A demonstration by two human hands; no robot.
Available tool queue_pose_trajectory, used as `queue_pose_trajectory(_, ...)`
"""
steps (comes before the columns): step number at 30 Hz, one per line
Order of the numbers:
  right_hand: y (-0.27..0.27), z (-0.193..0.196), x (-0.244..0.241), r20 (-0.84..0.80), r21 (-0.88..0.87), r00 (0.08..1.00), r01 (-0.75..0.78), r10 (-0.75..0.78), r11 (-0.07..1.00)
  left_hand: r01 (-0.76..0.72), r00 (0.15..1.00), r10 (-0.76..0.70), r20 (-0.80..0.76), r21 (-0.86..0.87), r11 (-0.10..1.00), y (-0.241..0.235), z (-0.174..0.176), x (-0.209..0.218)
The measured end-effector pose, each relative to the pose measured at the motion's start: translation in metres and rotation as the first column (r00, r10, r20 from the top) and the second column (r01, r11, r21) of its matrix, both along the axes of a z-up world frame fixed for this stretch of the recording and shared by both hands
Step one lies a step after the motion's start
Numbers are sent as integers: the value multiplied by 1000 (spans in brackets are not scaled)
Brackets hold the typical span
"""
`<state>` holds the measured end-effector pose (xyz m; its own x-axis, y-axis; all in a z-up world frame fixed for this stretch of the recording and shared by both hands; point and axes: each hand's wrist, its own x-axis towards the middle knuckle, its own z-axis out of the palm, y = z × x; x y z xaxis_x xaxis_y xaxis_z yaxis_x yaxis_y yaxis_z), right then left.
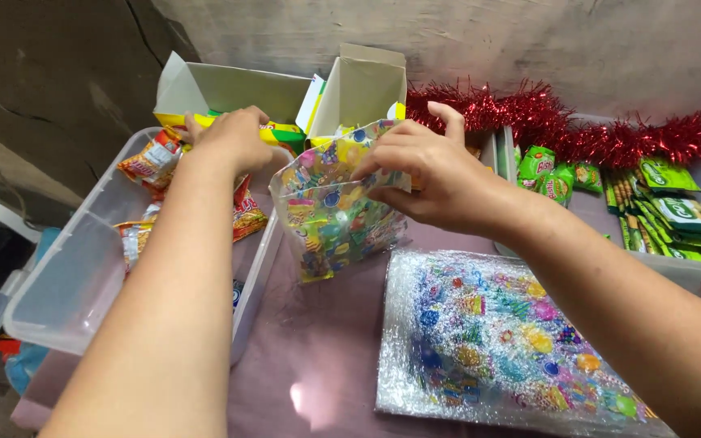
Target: Filling a clear plastic gift bag with a variety of small packaged candies and snacks
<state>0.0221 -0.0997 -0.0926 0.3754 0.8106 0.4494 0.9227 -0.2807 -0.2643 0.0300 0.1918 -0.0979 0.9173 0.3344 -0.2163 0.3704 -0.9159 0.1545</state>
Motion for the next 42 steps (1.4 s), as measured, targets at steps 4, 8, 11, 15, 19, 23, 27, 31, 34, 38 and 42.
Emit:
queue_pose_trajectory(4,3,2,-1,-7,-21,1000,-9,9,1000,83,987,-62,147,-140,987,34,-33,46)
queue_pose_trajectory(8,5,3,2,-34,10,999,-15,15,1000,31,999,-30,16,-64,997,36,-37,63)
queue_pose_trajectory(11,5,1,3,-34,17,999,-6,6,1000,-38,976,47,-214,43,998,19,-28,67)
queue_pose_trajectory(15,6,-2,3,-21,10,1000,4,-4,1000,-84,946,79,-315,-2,996,3,-11,58)
queue_pose_trajectory(19,8,-1,4,-55,15,998,12,-11,1000,-66,963,66,-260,8,998,20,-29,76)
queue_pose_trajectory(23,7,-2,5,-37,3,999,7,-7,1000,-81,993,76,-93,-46,996,29,-37,75)
queue_pose_trajectory(27,6,-1,5,-16,-5,1000,9,-9,1000,-68,973,132,190,-310,948,31,-33,65)
queue_pose_trajectory(31,5,-1,5,0,-10,1000,8,-8,1000,38,920,124,372,-399,916,30,-31,53)
queue_pose_trajectory(34,3,0,6,10,-8,1000,4,-4,1000,83,788,157,595,-354,931,31,-33,48)
queue_pose_trajectory(38,1,8,2,33,-16,999,-3,4,1000,19,672,270,689,-381,925,25,-24,22)
queue_pose_trajectory(42,-6,12,7,41,-55,997,64,-62,996,114,573,307,760,-445,888,18,-19,-9)
